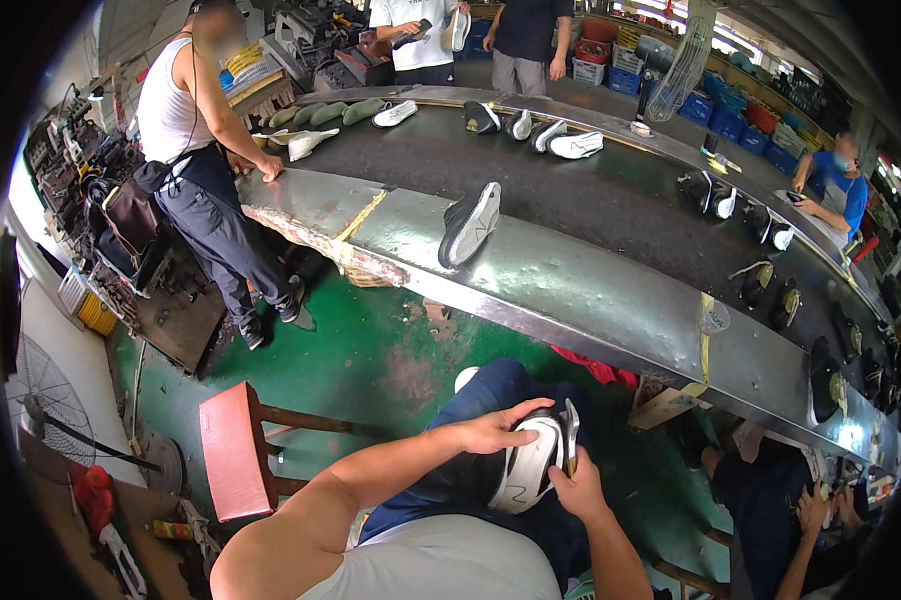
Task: Manually assemble and last shoes using hand tools on a production line.
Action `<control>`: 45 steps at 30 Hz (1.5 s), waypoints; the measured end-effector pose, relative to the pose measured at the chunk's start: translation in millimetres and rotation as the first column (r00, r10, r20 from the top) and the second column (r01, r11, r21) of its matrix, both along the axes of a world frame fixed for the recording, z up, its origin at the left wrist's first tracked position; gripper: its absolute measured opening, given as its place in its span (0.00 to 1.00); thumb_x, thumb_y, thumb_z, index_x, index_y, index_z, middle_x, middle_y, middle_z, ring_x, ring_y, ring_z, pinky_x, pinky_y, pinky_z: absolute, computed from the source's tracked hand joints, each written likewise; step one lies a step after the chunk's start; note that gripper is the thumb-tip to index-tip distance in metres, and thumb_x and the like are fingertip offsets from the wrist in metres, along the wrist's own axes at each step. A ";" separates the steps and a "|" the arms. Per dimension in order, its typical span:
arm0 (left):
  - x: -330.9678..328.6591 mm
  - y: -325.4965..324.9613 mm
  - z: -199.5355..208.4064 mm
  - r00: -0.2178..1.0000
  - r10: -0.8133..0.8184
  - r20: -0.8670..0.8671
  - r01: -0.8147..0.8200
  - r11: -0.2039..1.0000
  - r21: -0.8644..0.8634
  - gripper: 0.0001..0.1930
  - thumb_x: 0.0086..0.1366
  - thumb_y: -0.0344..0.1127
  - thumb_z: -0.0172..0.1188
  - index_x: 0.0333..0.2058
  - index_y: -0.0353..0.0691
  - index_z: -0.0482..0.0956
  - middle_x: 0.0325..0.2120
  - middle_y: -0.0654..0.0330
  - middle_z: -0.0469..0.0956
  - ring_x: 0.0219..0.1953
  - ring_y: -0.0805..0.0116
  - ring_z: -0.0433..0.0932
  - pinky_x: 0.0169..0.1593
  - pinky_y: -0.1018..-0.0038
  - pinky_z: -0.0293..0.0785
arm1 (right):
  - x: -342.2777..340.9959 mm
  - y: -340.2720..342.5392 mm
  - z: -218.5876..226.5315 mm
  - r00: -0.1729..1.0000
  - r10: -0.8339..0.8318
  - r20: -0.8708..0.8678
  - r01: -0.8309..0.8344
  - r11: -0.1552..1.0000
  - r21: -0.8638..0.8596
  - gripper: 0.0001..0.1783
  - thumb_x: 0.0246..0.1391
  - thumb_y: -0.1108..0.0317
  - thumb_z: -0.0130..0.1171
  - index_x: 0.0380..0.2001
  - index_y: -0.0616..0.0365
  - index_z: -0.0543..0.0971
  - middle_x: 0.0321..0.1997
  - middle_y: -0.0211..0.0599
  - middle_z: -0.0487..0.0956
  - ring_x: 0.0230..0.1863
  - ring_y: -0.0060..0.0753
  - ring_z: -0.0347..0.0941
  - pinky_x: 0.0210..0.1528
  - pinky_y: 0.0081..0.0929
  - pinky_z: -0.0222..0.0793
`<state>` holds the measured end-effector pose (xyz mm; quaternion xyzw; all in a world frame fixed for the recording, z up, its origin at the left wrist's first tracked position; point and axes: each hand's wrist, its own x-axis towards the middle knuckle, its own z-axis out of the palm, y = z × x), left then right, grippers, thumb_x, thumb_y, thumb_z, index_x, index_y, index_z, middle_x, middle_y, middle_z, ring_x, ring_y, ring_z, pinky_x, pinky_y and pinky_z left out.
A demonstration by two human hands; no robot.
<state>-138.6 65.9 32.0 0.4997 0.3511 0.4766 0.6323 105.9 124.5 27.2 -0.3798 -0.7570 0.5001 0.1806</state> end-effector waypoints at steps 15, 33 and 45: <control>47.1 34.5 -3.9 0.869 0.176 -0.463 -0.063 0.966 0.249 0.23 0.73 0.40 0.51 0.62 0.38 0.60 0.50 0.50 0.74 0.53 0.63 0.72 0.56 0.66 0.68 | -21.0 51.3 92.8 0.920 0.190 0.342 -0.388 0.566 0.727 0.13 0.47 0.76 0.58 0.38 0.59 0.72 0.34 0.42 0.82 0.37 0.50 0.80 0.40 0.41 0.75; 12.2 33.2 -39.6 0.947 0.235 -0.219 -0.237 0.971 0.015 0.28 0.73 0.43 0.55 0.66 0.42 0.59 0.54 0.58 0.70 0.58 0.69 0.66 0.63 0.73 0.62 | 48.4 -28.1 11.2 0.989 -0.147 -0.031 0.112 0.860 -0.497 0.16 0.64 0.69 0.52 0.51 0.68 0.73 0.37 0.41 0.83 0.29 0.27 0.77 0.34 0.27 0.74; 30.8 23.3 -11.3 0.991 0.133 0.005 -0.130 0.975 -0.180 0.26 0.76 0.44 0.50 0.67 0.47 0.56 0.52 0.61 0.74 0.55 0.71 0.70 0.63 0.71 0.62 | 32.8 -28.4 43.8 0.983 -0.043 -0.176 -0.072 0.799 -0.596 0.13 0.63 0.69 0.53 0.47 0.65 0.75 0.39 0.37 0.79 0.33 0.25 0.76 0.41 0.26 0.74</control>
